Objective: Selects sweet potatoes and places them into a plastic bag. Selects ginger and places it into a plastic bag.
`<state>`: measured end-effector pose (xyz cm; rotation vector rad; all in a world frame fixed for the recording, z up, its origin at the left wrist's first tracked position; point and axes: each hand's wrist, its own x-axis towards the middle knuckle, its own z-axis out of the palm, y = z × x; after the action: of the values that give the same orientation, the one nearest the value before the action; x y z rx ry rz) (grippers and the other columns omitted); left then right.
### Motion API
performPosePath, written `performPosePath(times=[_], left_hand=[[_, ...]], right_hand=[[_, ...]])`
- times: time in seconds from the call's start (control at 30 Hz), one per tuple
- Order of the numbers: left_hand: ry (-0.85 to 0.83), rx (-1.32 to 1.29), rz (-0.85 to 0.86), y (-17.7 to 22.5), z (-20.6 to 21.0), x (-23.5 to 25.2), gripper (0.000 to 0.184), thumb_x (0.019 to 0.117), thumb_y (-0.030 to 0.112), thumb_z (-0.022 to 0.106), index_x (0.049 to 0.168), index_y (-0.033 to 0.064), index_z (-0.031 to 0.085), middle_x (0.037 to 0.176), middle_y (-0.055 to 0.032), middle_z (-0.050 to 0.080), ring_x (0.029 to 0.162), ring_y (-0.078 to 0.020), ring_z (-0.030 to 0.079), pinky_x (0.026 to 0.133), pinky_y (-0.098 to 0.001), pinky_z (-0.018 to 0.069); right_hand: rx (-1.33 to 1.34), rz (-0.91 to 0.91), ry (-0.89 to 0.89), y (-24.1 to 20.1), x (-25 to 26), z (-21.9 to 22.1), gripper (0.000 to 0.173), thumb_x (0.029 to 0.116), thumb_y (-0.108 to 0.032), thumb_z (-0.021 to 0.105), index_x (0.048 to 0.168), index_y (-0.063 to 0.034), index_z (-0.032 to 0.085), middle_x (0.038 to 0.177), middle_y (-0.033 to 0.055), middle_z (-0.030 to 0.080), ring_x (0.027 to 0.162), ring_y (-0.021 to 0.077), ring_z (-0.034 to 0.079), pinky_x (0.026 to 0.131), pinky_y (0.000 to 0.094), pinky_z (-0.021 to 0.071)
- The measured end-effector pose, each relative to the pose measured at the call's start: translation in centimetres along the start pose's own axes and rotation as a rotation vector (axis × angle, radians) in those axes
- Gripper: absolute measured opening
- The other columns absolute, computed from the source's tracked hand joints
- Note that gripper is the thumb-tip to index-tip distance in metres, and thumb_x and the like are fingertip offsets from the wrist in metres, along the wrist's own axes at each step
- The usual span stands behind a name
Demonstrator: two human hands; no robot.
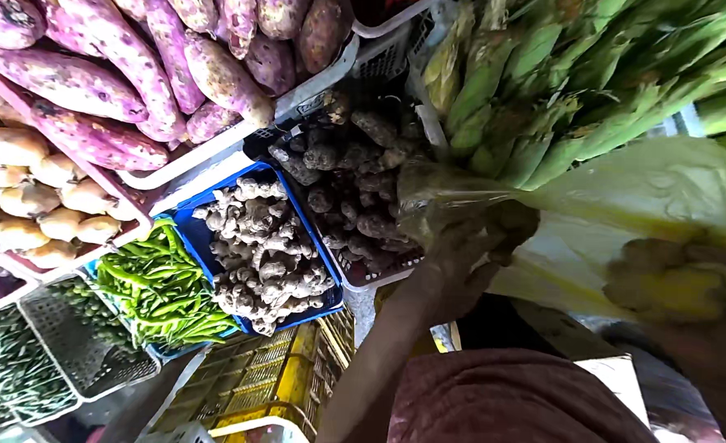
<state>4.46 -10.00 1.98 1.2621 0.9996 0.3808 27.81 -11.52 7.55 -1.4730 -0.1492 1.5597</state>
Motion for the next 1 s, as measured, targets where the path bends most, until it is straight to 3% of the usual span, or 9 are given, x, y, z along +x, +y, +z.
performPosePath(times=[0.07, 0.13, 0.3, 0.4, 0.5, 0.63, 0.7, 0.83, 1.0], left_hand=[[0.17, -0.233, 0.031, -0.8, -1.2, -1.2, 0.026, 0.1, 0.002, 0.055, 0.12, -0.0078, 0.069, 0.12, -0.0168, 0.071, 0.11, -0.016, 0.069, 0.096, -0.0311, 0.0566], [0.438, -0.169, -0.13, -3.5, -3.3, -0.9, 0.02, 0.0991, 0.003, 0.056, 0.112, -0.0048, 0.07, 0.102, -0.01, 0.074, 0.088, -0.0093, 0.07, 0.081, -0.0283, 0.0592], [0.456, 0.359, -0.487, -14.5, -7.1, 5.5, 0.072, 0.0935, 0.024, 0.075, 0.153, 0.0018, 0.041, 0.157, -0.0284, 0.038, 0.142, -0.0446, 0.043, 0.114, -0.0586, 0.0393], [0.381, 0.458, -0.607, -17.2, -7.8, 8.2, 0.089, 0.0854, 0.021, 0.083, 0.156, 0.0064, 0.031, 0.157, -0.0292, 0.034, 0.133, -0.0467, 0.052, 0.104, -0.0586, 0.0504], [0.432, 0.499, -0.442, -18.7, -8.6, 5.9, 0.077, 0.0869, 0.021, 0.082, 0.152, 0.0134, 0.041, 0.15, -0.0267, 0.045, 0.121, -0.0477, 0.06, 0.093, -0.064, 0.0551], [0.653, 0.304, -0.56, -14.1, -13.1, 2.6, 0.06, 0.0949, 0.029, 0.075, 0.142, -0.001, 0.052, 0.122, -0.0262, 0.067, 0.112, -0.039, 0.067, 0.1, -0.0578, 0.0514], [0.633, 0.156, -0.598, -13.4, -14.9, 0.5, 0.05, 0.1029, 0.032, 0.063, 0.139, -0.0007, 0.052, 0.105, -0.0193, 0.069, 0.085, -0.0258, 0.071, 0.081, -0.0445, 0.0602], [0.479, -0.421, -0.323, -13.9, -14.9, -2.8, 0.051, 0.1017, 0.052, 0.054, 0.14, 0.019, 0.05, 0.104, 0.0035, 0.067, 0.082, -0.0087, 0.067, 0.077, -0.0294, 0.0602], [0.375, -0.776, -0.107, -13.2, -12.1, -2.0, 0.055, 0.0909, 0.073, 0.053, 0.109, 0.0229, 0.066, 0.082, 0.0038, 0.071, 0.07, -0.0089, 0.068, 0.067, -0.0279, 0.0594]], right_hand=[[0.012, 0.012, 0.019, -0.2, 0.1, -1.5, 0.025, 0.0968, -0.016, 0.045, 0.089, -0.0206, 0.068, 0.081, -0.005, 0.072, 0.074, 0.0036, 0.07, 0.067, 0.0217, 0.0601], [0.043, 0.043, 0.014, -0.4, 0.0, -2.2, 0.025, 0.0965, -0.015, 0.045, 0.089, -0.0197, 0.069, 0.081, -0.0046, 0.073, 0.074, 0.0035, 0.07, 0.066, 0.021, 0.0599], [0.108, 0.129, -0.029, -0.2, -0.3, -1.5, 0.019, 0.0931, -0.017, 0.054, 0.085, -0.0211, 0.071, 0.08, -0.0037, 0.073, 0.072, 0.0038, 0.07, 0.063, 0.0187, 0.0589], [0.118, 0.112, -0.064, -0.2, 0.1, -2.5, 0.021, 0.0918, -0.013, 0.052, 0.085, -0.0185, 0.071, 0.081, -0.0015, 0.073, 0.072, 0.0049, 0.07, 0.062, 0.0189, 0.0582], [0.128, 0.113, -0.118, -0.5, 0.2, -3.0, 0.017, 0.0916, -0.013, 0.057, 0.087, -0.0163, 0.073, 0.081, -0.0009, 0.073, 0.072, 0.0059, 0.07, 0.062, 0.0189, 0.0587], [0.142, 0.123, -0.128, -0.3, 0.3, -3.8, 0.014, 0.0902, -0.014, 0.06, 0.088, -0.0165, 0.074, 0.082, -0.0019, 0.073, 0.073, 0.0051, 0.07, 0.063, 0.0186, 0.0586], [0.182, 0.136, -0.144, -0.1, 0.4, -4.0, 0.013, 0.0913, -0.015, 0.061, 0.089, -0.0157, 0.074, 0.082, -0.0013, 0.073, 0.071, 0.0051, 0.07, 0.06, 0.0181, 0.0578], [0.174, 0.148, -0.123, -0.1, 0.5, -3.7, 0.017, 0.0928, -0.014, 0.055, 0.088, -0.0166, 0.071, 0.081, -0.0016, 0.072, 0.068, 0.0036, 0.068, 0.058, 0.0162, 0.0566], [0.125, 0.115, -0.131, -0.2, 0.7, -3.9, 0.017, 0.0914, -0.013, 0.056, 0.088, -0.0169, 0.072, 0.078, -0.0032, 0.071, 0.067, 0.0023, 0.067, 0.06, 0.0155, 0.0554]])
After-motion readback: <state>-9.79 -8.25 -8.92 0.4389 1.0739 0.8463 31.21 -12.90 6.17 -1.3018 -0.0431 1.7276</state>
